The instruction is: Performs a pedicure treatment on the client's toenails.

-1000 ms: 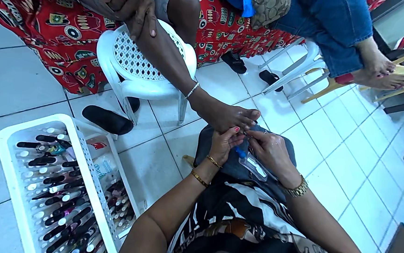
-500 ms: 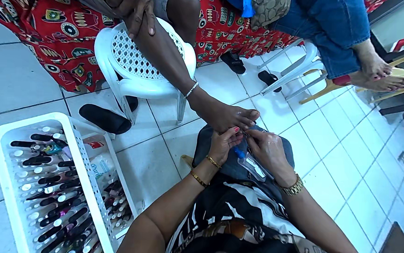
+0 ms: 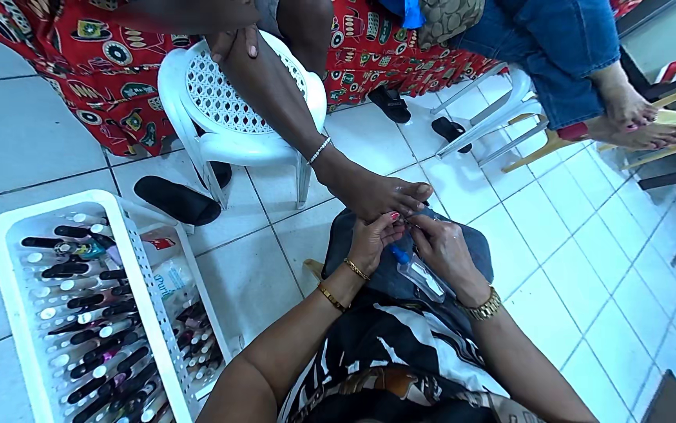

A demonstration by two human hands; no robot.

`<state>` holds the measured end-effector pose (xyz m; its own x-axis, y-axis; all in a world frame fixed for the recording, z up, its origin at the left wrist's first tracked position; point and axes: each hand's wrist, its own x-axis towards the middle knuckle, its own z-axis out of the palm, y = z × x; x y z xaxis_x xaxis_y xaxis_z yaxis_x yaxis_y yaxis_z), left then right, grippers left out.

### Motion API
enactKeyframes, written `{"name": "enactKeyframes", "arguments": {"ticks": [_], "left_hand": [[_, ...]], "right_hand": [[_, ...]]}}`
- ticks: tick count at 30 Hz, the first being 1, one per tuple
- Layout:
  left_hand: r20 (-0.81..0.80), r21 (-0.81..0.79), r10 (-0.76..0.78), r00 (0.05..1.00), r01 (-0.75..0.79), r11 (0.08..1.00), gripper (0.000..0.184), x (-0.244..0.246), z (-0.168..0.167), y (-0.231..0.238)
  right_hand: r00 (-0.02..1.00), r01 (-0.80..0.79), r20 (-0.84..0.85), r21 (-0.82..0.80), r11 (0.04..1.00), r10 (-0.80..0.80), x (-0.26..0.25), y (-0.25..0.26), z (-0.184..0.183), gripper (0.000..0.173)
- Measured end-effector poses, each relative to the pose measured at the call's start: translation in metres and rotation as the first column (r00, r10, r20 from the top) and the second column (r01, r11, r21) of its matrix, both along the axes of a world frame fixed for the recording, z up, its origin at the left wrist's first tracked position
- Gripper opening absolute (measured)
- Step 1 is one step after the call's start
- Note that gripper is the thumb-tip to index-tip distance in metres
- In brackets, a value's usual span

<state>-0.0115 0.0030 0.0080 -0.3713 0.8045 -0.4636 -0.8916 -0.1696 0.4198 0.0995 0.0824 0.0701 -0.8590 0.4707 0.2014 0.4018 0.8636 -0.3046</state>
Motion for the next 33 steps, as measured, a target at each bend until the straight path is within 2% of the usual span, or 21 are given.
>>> {"name": "enactKeyframes", "arguments": {"ticks": [4, 7, 10, 13, 15, 17, 21, 23, 25, 27, 28, 29, 31, 33], "left_hand": [[-0.007, -0.012, -0.004, 1.0, 0.004, 1.0, 0.011, 0.0, -0.001, 0.0], [0.01, 0.008, -0.016, 1.0, 0.016, 1.0, 0.01, -0.001, 0.0, -0.001], [0.031, 0.02, -0.04, 0.999, 0.039, 0.999, 0.009, -0.002, 0.002, -0.002], [0.036, 0.02, -0.048, 0.998, 0.047, 0.999, 0.01, -0.003, 0.003, -0.002], [0.029, 0.042, -0.047, 0.998, 0.046, 0.998, 0.012, -0.002, 0.001, -0.002], [0.024, 0.06, -0.036, 0.999, 0.035, 0.998, 0.007, -0.001, 0.001, -0.002], [0.03, 0.083, -0.043, 0.999, 0.04, 0.996, 0.01, -0.003, 0.0, -0.005], [0.044, 0.093, -0.074, 0.996, 0.069, 0.993, 0.011, -0.005, 0.0, -0.005], [0.074, 0.101, -0.087, 0.993, 0.08, 0.992, 0.01, -0.004, 0.0, -0.004], [0.094, 0.091, -0.094, 0.991, 0.086, 0.992, 0.009, -0.004, 0.003, -0.004], [0.095, 0.088, -0.1, 0.99, 0.092, 0.992, 0.009, -0.004, 0.005, -0.005], [0.095, 0.085, -0.104, 0.99, 0.096, 0.992, 0.008, -0.005, 0.006, -0.005], [0.091, 0.078, -0.101, 0.991, 0.094, 0.993, 0.007, -0.004, 0.009, -0.006], [0.08, 0.075, -0.087, 0.993, 0.081, 0.994, 0.004, -0.003, 0.009, -0.006]], "right_hand": [[0.999, 0.016, -0.037, -0.087, 0.996, -0.019, 0.001, 0.0, -0.005, 0.021], [0.993, 0.071, -0.064, -0.344, 0.936, -0.099, 0.007, 0.003, -0.004, 0.023], [0.982, 0.046, -0.126, -0.57, 0.82, -0.142, 0.014, 0.008, 0.003, 0.021], [0.944, -0.155, -0.305, -0.751, 0.642, -0.129, 0.011, 0.014, 0.02, 0.022], [0.885, -0.339, -0.454, -0.783, 0.522, -0.106, -0.001, 0.017, 0.025, 0.019], [0.844, -0.455, -0.533, -0.772, 0.444, -0.061, -0.018, 0.017, 0.017, 0.017], [0.926, -0.356, -0.377, -0.873, 0.333, 0.002, -0.017, 0.022, 0.005, 0.034], [0.957, -0.284, -0.285, -0.894, 0.347, 0.048, -0.003, 0.031, 0.013, 0.039], [0.972, -0.231, -0.198, -0.89, 0.393, 0.123, 0.009, 0.041, 0.022, 0.036], [0.973, -0.19, -0.098, -0.852, 0.487, 0.207, 0.017, 0.05, 0.029, 0.028], [0.97, -0.165, -0.028, -0.801, 0.575, 0.24, 0.018, 0.051, 0.035, 0.022], [0.967, -0.143, 0.045, -0.715, 0.684, 0.249, 0.017, 0.049, 0.04, 0.018], [0.963, -0.148, 0.134, -0.454, 0.879, 0.232, 0.015, 0.041, 0.045, 0.02], [0.957, -0.201, 0.164, -0.218, 0.955, 0.239, 0.011, 0.035, 0.046, 0.024]]}}
